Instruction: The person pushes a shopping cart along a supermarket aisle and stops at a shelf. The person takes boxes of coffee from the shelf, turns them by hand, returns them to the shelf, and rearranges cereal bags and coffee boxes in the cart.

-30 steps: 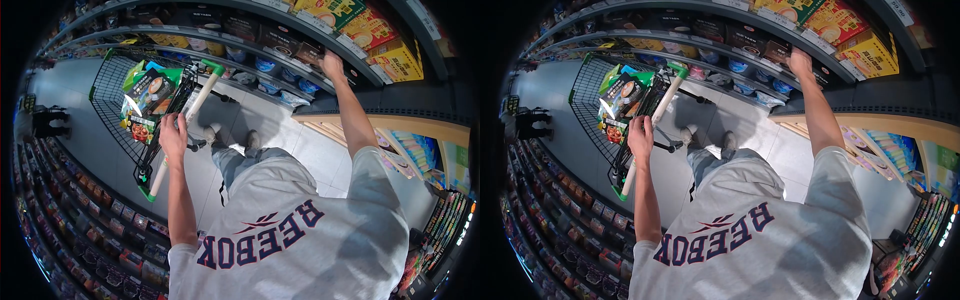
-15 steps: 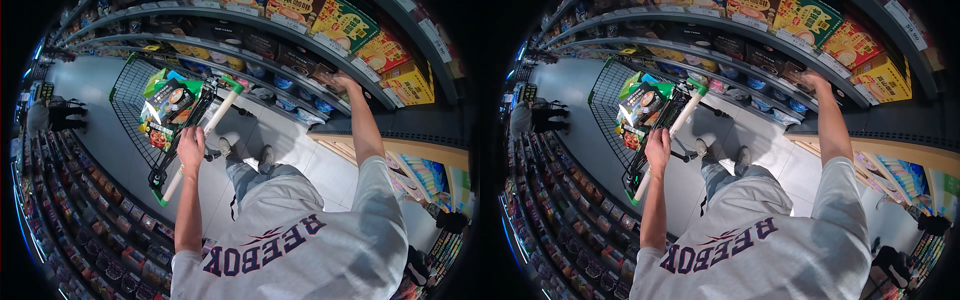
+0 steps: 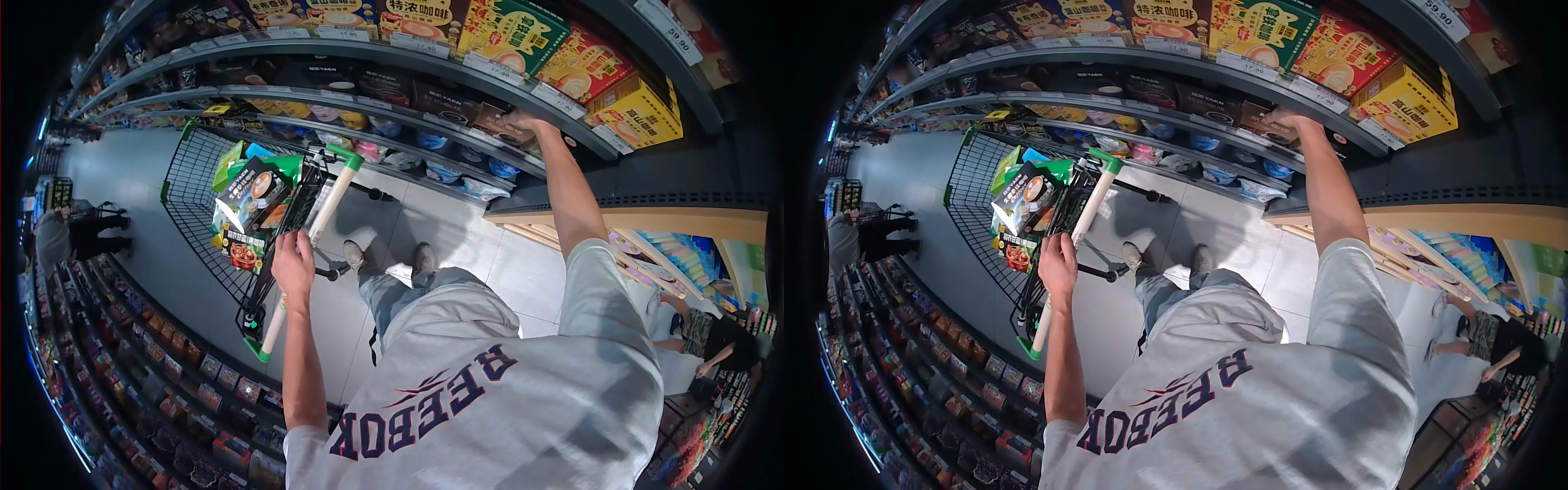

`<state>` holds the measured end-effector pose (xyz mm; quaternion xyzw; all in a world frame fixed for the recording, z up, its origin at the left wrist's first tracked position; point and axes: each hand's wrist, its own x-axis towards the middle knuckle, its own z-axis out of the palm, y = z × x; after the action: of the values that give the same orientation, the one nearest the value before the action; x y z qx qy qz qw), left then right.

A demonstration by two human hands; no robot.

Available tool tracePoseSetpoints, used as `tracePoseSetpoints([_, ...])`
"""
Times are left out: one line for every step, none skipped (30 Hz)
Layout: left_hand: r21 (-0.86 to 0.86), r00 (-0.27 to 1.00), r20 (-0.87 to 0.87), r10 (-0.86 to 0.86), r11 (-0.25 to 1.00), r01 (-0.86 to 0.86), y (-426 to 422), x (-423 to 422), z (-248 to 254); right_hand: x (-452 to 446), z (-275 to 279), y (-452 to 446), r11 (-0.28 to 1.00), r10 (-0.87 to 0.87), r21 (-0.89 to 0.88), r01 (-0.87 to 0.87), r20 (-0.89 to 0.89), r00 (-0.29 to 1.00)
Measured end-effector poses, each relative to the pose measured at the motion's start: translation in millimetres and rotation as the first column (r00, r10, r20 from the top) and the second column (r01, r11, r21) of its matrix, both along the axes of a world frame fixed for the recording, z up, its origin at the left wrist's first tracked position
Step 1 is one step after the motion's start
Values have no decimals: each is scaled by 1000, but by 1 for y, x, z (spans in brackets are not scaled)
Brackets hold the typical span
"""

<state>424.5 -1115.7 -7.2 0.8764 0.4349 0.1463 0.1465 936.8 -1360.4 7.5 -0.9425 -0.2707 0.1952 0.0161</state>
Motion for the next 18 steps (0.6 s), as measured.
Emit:
tracePoseSetpoints([0,1000,4,-4,1000,4,0,1,0,0,0,0,1000,-16,11,16,-17,1000])
tracePoseSetpoints([1,1000,6,-6,1000,6,0,1,0,2,-1,2,1000,-4,8,4,-15,1000])
tracePoseSetpoints([2,1000,6,-5,1000,5,0,0,0,2,-3,-1,1000,-6,13,6,-24,1000])
tracePoseSetpoints([3,1000,5,-9,1000,9,1,0,-2,3,-5,-2,1000,-5,12,5,-28,1000])
tracePoseSetpoints([3,1000,2,-6,1000,6,1,0,-3,4,-7,-2,1000,-2,15,3,-32,999])
tracePoseSetpoints([5,1000,-5,6,1000,-6,1,0,-2,5,-10,-2,1000,-6,21,6,-42,999])
tracePoseSetpoints([2,1000,20,-10,1000,10,0,0,1,8,-14,0,1000,-9,26,11,-57,998])
tracePoseSetpoints([-5,1000,6,-2,1000,2,1,-1,1,11,-16,1,999,-30,34,33,-92,995])
tracePoseSetpoints([-17,1000,5,15,1000,-15,0,-1,3,13,-18,2,997,-53,40,59,-138,989])
tracePoseSetpoints([-4,1000,25,15,1000,-15,2,-4,-1,14,-19,4,995,-80,39,89,-180,980])
tracePoseSetpoints([-8,999,37,26,1000,-26,2,-4,-3,17,-20,3,993,-104,37,115,-211,972])
tracePoseSetpoints([-47,999,-2,51,998,-51,1,-3,0,18,-24,3,991,-113,43,125,-217,970])
tracePoseSetpoints([-56,998,-5,55,997,-55,1,-3,2,17,-30,1,990,-119,50,131,-206,971])
tracePoseSetpoints([-65,998,-5,55,996,-56,1,-2,2,19,-49,-3,995,-60,74,65,-70,996])
tracePoseSetpoints([-65,999,-4,53,996,-53,2,-1,2,21,-69,-8,997,-10,82,4,76,997])
tracePoseSetpoints([-66,999,-6,53,996,-53,2,-2,3,18,-82,-9,994,44,88,-64,216,975])
tracePoseSetpoints([-68,999,-11,52,996,-53,1,-3,3,10,-80,-9,996,45,69,-64,249,967])
tracePoseSetpoints([-68,999,11,44,997,-43,3,-3,1,0,-75,-9,997,45,53,-62,282,958])
